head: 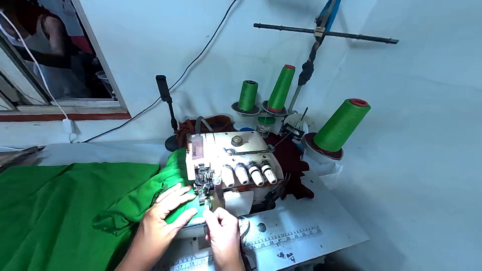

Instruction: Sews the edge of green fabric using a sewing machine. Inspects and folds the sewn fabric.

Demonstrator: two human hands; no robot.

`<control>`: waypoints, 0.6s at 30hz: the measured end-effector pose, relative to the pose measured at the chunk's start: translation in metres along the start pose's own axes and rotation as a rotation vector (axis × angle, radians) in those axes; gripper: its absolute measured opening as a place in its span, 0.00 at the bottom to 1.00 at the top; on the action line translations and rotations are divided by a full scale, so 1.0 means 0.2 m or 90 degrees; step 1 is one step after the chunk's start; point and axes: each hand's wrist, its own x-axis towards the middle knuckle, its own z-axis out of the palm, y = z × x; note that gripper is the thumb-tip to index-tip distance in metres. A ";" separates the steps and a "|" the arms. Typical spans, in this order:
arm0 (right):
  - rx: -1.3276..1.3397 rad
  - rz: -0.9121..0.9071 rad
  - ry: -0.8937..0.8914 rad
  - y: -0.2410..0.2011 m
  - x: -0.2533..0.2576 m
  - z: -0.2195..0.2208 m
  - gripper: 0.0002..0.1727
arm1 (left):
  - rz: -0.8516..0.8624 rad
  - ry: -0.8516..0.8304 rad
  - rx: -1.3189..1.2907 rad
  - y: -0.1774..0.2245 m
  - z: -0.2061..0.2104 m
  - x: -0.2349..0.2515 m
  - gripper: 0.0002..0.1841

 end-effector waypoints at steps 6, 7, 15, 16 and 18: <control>0.000 0.041 -0.007 0.00 0.03 0.01 0.21 | -0.013 -0.021 -0.018 -0.04 -0.01 0.05 0.18; 0.000 0.036 -0.004 0.00 0.04 0.01 0.21 | -0.017 -0.025 -0.019 -0.04 -0.01 0.06 0.18; 0.046 0.019 0.013 0.02 -0.02 0.01 0.20 | -0.042 -0.069 -0.010 -0.14 -0.05 0.18 0.17; 0.078 0.014 0.010 0.02 -0.05 0.00 0.19 | -0.059 -0.061 -0.012 -0.14 -0.05 0.20 0.17; 0.121 0.014 -0.004 0.03 -0.10 -0.02 0.18 | -0.098 -0.030 -0.021 -0.14 -0.05 0.22 0.16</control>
